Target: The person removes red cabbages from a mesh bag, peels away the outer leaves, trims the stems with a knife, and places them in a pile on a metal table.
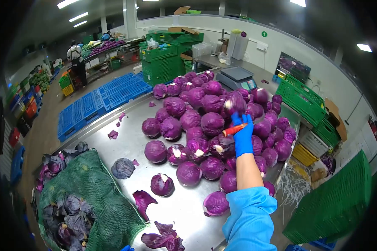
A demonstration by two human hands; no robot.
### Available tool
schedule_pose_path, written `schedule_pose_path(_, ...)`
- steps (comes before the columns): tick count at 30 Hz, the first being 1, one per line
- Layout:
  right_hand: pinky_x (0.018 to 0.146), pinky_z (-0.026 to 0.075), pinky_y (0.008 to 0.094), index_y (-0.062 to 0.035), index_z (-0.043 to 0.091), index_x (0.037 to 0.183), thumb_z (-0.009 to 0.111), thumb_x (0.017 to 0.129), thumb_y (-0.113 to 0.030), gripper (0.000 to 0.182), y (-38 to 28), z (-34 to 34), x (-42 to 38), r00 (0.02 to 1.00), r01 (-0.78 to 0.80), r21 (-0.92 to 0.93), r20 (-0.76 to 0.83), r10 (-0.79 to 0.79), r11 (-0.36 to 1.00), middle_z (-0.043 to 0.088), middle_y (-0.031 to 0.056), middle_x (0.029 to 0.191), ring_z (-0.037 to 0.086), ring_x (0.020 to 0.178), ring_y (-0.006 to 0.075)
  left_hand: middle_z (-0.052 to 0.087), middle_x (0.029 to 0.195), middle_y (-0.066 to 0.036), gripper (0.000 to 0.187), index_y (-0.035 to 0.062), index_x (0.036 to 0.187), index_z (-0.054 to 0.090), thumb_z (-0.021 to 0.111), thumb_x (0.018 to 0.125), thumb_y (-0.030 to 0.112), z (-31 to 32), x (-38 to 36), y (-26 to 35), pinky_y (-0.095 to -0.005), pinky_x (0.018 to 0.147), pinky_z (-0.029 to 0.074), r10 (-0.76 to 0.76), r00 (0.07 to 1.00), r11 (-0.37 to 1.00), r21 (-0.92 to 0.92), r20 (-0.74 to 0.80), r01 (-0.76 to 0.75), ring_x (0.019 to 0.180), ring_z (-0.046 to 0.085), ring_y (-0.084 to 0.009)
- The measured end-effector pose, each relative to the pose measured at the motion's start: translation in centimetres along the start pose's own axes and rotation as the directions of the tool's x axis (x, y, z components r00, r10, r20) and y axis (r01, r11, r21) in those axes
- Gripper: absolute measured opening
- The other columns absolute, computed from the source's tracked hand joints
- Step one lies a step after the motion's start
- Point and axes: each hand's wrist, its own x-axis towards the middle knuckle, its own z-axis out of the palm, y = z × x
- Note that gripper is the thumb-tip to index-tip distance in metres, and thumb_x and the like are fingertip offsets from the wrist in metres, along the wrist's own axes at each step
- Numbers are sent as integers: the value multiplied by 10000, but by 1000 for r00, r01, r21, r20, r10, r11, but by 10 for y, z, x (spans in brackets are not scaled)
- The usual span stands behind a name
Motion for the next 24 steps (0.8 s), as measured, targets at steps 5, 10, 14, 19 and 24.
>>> schedule_pose_path(5,542,442,200,-32,568,1080,531,858,-238,305,33,38,-41,933,51,-68,360,-23,996,633,84,1028,622,875,202,583,1091,-103,280,20,1144,549,533,892,141,-4,-2,-16,-295,812,488,460,879,683,584,124,-439,924,580,-194)
schedule_pose_path(10,543,482,229,-4,553,1151,567,848,-196,360,98,38,-255,677,-399,-604,313,666,690,637,131,1027,643,849,182,581,1050,-163,279,60,1070,586,591,806,150,-38,-36,-62,-431,914,398,408,641,-155,742,650,-653,1010,520,-349)
schedule_pose_path(14,656,515,240,-5,559,1153,539,881,-100,289,169,-6,-406,597,-45,-929,271,755,368,638,108,1035,635,891,159,212,1428,-224,918,278,1408,285,710,617,469,-116,-36,-121,-666,1009,76,400,833,-654,756,382,-32,1283,181,-515)
schedule_pose_path(19,905,454,326,-89,564,1187,497,754,110,481,234,-55,-560,147,384,-718,669,729,581,557,120,1220,531,1131,245,122,1471,-204,897,260,1410,281,675,643,507,-181,-44,-110,-666,1009,10,470,882,-258,957,3,135,1363,34,-418)
schedule_pose_path(24,1003,349,457,-204,480,1305,568,677,21,673,295,-38,-671,-241,665,-417,665,707,619,294,185,1423,301,1292,403,149,1481,-145,731,185,1337,420,672,676,371,-221,-58,-100,-655,1027,23,507,862,-111,993,23,39,1374,79,-358)
